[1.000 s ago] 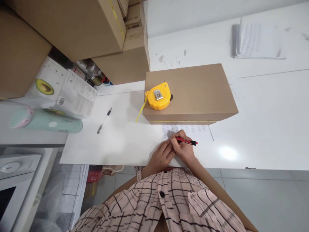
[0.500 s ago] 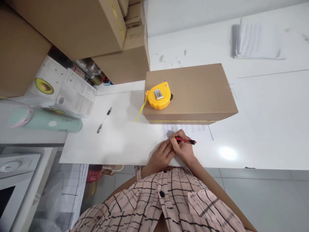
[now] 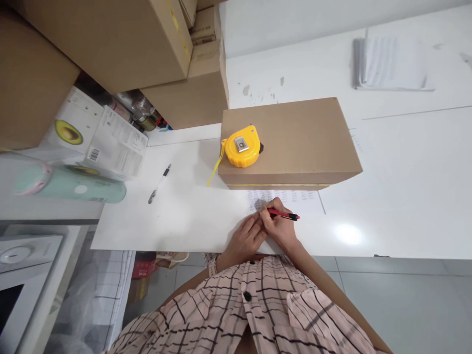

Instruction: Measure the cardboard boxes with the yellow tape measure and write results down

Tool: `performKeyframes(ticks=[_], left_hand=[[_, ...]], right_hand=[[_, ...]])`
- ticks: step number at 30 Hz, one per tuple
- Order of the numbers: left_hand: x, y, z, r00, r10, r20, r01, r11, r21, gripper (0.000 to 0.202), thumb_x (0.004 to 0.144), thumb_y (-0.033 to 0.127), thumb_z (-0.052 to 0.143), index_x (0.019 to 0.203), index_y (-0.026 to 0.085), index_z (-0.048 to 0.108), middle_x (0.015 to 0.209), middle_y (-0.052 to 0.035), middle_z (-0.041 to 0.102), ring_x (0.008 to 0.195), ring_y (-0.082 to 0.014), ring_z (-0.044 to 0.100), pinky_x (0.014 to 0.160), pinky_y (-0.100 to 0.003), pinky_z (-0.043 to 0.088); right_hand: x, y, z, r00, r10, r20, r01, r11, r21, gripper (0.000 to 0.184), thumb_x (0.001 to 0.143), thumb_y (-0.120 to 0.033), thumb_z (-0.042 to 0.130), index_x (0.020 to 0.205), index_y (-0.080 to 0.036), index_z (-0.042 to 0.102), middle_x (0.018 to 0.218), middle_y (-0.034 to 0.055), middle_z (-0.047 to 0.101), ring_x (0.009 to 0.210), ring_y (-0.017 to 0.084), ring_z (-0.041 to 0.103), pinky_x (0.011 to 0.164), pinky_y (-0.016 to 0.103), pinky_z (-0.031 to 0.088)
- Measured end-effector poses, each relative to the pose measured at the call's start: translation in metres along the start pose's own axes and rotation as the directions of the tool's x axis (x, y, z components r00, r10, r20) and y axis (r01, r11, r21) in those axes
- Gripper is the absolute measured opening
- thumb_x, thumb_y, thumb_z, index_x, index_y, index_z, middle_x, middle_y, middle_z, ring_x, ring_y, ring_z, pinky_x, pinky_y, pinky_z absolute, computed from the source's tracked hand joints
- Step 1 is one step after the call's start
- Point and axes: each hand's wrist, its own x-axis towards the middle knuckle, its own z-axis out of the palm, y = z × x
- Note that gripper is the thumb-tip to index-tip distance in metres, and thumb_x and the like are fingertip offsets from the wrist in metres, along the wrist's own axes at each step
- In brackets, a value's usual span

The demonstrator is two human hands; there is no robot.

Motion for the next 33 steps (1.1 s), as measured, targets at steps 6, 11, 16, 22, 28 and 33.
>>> performKeyframes(ticks=[6,11,16,22,28,33], left_hand=[[-0.001,0.000,0.001,0.999,0.001,0.039,-0.001,1.000,0.006,0.074,0.099,0.069,0.037,0.135,0.009,0.060,0.145,-0.0224,0.058,0.142,-0.0357,0.049,0.118,-0.050,0.040],[-0.002,0.000,0.001,1.000,0.003,0.030,-0.003,1.000,-0.001,0.077,0.097,0.072,0.037,0.134,0.009,0.060,0.145,-0.0231,0.058,0.143,-0.0365,0.048,0.117,-0.051,0.040],[-0.002,0.000,0.002,1.000,0.004,0.024,-0.004,1.000,-0.004,0.075,0.098,0.070,0.038,0.134,0.008,0.059,0.145,-0.0237,0.058,0.142,-0.0364,0.049,0.117,-0.051,0.040],[-0.001,0.000,0.001,0.999,0.004,0.043,-0.005,1.000,0.004,0.074,0.099,0.069,0.036,0.136,0.009,0.059,0.145,-0.0230,0.058,0.142,-0.0354,0.049,0.117,-0.050,0.039],[0.001,-0.002,-0.004,0.998,-0.012,-0.060,0.011,1.000,-0.024,0.085,0.094,0.078,0.034,0.137,0.009,0.059,0.147,-0.0200,0.057,0.143,-0.0354,0.047,0.116,-0.047,0.040],[-0.001,-0.001,-0.003,0.997,-0.033,-0.069,0.027,0.997,-0.079,0.089,0.091,0.081,0.037,0.140,0.010,0.058,0.151,-0.0203,0.053,0.147,-0.0352,0.040,0.118,-0.048,0.040]], right_hand=[[-0.001,-0.002,0.000,0.999,-0.002,-0.039,0.003,1.000,0.006,0.025,0.092,-0.036,0.059,0.074,-0.026,0.046,0.063,-0.0037,0.051,0.058,0.015,0.050,0.058,0.030,0.043],[0.000,-0.001,0.000,1.000,-0.002,-0.027,0.002,1.000,-0.014,0.025,0.092,-0.037,0.059,0.075,-0.026,0.046,0.064,-0.0038,0.051,0.058,0.015,0.050,0.058,0.031,0.043],[-0.001,0.001,0.000,1.000,-0.004,-0.016,0.003,1.000,-0.018,0.024,0.091,-0.036,0.060,0.075,-0.026,0.045,0.065,-0.0034,0.053,0.059,0.016,0.051,0.060,0.032,0.043],[0.001,0.002,0.000,1.000,-0.004,-0.021,0.004,1.000,0.012,0.025,0.091,-0.036,0.060,0.074,-0.026,0.045,0.062,-0.0042,0.050,0.057,0.015,0.049,0.059,0.031,0.042],[-0.006,-0.007,-0.002,0.983,0.047,-0.176,-0.036,0.997,0.065,0.024,0.092,-0.036,0.060,0.075,-0.026,0.046,0.063,-0.0036,0.051,0.058,0.016,0.050,0.060,0.031,0.043],[-0.022,0.004,-0.032,0.918,0.110,-0.381,-0.134,0.990,-0.037,0.019,0.096,-0.042,0.059,0.101,-0.024,0.061,0.083,0.0031,0.068,0.072,0.020,0.064,0.071,0.035,0.048]])
